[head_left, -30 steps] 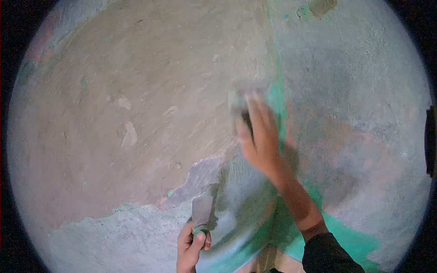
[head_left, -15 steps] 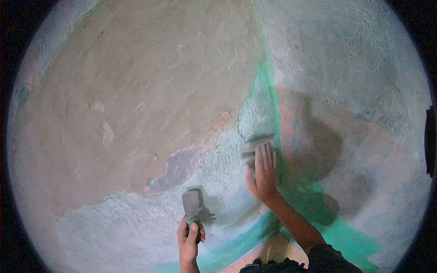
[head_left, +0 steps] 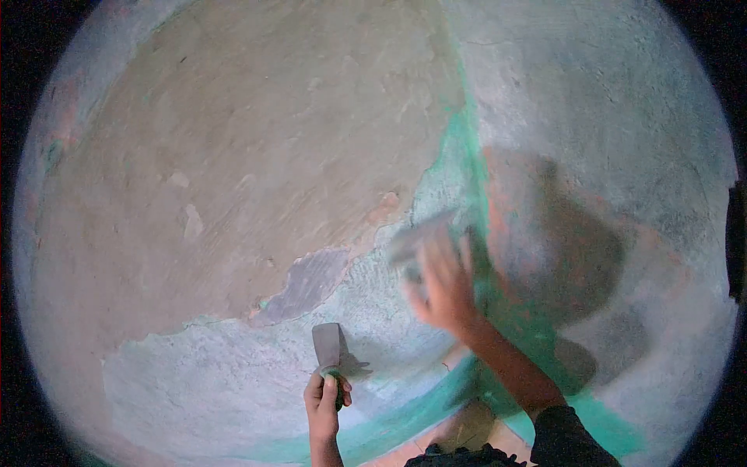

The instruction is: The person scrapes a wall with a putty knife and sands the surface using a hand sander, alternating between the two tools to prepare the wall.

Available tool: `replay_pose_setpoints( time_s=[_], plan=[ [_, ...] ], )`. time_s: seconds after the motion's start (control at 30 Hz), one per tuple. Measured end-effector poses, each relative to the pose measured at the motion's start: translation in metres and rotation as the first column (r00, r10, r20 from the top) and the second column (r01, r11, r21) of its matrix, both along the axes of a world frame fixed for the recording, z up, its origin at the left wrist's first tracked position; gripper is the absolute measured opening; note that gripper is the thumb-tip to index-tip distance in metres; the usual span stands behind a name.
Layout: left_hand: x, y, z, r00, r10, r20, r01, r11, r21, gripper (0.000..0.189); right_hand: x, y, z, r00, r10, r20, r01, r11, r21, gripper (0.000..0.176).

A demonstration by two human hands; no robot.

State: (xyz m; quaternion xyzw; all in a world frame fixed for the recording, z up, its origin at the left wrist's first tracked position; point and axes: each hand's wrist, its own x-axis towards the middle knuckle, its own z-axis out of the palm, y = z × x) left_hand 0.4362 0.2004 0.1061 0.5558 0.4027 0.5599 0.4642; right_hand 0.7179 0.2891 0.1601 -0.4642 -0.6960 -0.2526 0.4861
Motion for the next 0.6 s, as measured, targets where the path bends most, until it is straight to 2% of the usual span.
replay_pose_setpoints(
  time_s=[0.07, 0.1, 0.2, 0.23, 0.33, 0.37, 0.5, 0.6],
  plan=[
    [-0.002, -0.002, 0.002, 0.999, 0.023, -0.025, -0.023, 1.000, 0.003, 0.035, 0.004, 0.019, 0.030, 0.973, -0.089, -0.213, 0.113, 0.988, 0.106, 0.065],
    [-0.003, -0.004, 0.002, 1.000, 0.017, 0.005, -0.017, 1.000, 0.005, 0.036, -0.002, 0.021, 0.036, 0.977, -0.071, -0.203, 0.103, 0.983, 0.153, 0.063],
    [0.000, -0.002, 0.000, 0.995, -0.002, 0.096, 0.000, 1.000, 0.025, 0.038, -0.030, 0.001, 0.051, 0.995, 0.024, 0.100, -0.037, 0.991, 0.128, 0.062],
    [0.000, -0.003, 0.000, 0.993, -0.002, 0.117, -0.001, 1.000, 0.023, 0.039, -0.028, 0.002, 0.062, 0.991, 0.027, 0.129, -0.042, 0.992, 0.118, 0.063],
    [-0.010, -0.007, -0.001, 0.990, -0.005, 0.142, 0.000, 0.999, 0.034, 0.040, -0.017, 0.021, 0.106, 0.994, -0.111, -0.018, 0.111, 0.950, 0.290, 0.064],
    [-0.014, -0.008, -0.002, 0.990, -0.007, 0.143, 0.002, 0.999, 0.039, 0.041, -0.020, 0.024, 0.121, 0.994, -0.068, -0.091, 0.096, 0.927, 0.363, 0.063],
    [-0.026, -0.018, 0.008, 0.977, 0.049, 0.206, -0.054, 0.998, 0.018, 0.039, -0.048, 0.000, 0.132, 0.970, -0.038, 0.241, -0.042, 0.946, 0.320, 0.061],
    [-0.048, -0.016, 0.000, 0.966, 0.054, 0.252, -0.069, 0.996, 0.050, 0.038, -0.017, 0.028, 0.152, 0.975, -0.195, 0.107, 0.154, 0.940, 0.305, 0.065]
  ],
)
